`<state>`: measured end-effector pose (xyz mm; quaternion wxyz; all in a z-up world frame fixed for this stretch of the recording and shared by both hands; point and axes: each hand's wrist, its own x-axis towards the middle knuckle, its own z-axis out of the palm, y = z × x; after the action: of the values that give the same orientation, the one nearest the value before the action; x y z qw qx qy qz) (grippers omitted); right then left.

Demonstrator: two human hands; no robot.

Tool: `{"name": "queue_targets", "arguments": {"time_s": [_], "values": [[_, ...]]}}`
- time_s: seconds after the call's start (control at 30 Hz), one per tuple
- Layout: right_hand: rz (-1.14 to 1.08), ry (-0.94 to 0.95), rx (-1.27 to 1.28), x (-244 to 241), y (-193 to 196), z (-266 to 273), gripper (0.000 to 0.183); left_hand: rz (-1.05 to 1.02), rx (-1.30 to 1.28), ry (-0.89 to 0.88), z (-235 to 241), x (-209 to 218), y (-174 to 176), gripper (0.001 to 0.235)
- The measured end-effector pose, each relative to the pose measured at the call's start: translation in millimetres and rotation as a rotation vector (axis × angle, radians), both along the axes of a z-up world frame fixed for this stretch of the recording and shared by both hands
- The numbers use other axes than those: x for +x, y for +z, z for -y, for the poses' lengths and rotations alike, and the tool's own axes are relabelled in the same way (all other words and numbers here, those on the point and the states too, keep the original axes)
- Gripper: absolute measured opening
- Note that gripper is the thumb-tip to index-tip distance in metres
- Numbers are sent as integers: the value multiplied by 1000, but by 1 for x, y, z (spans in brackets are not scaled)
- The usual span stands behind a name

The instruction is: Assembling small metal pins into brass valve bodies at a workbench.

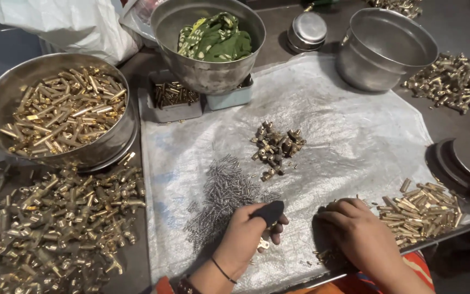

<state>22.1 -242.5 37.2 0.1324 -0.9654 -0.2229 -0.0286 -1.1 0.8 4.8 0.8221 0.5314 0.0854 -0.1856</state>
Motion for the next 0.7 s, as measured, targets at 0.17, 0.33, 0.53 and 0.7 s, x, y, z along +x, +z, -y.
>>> {"name": "queue_targets", "arguments": {"time_s": [0.17,0.33,0.53,0.7], "values": [[-20,-82,-149,3,-6,-5,31,-41,-29,-51,1,-1,1,32],[-124,169,440,-7,29,-25,25,-120,-132,-53,0,2,-10,33],[-44,251,537,-21,18,-58,28,-113,-226,41,4,-1,-17,31],[-7,179,509,-23,4,-59,23,-134,-265,23,6,-4,-21,31]]}}
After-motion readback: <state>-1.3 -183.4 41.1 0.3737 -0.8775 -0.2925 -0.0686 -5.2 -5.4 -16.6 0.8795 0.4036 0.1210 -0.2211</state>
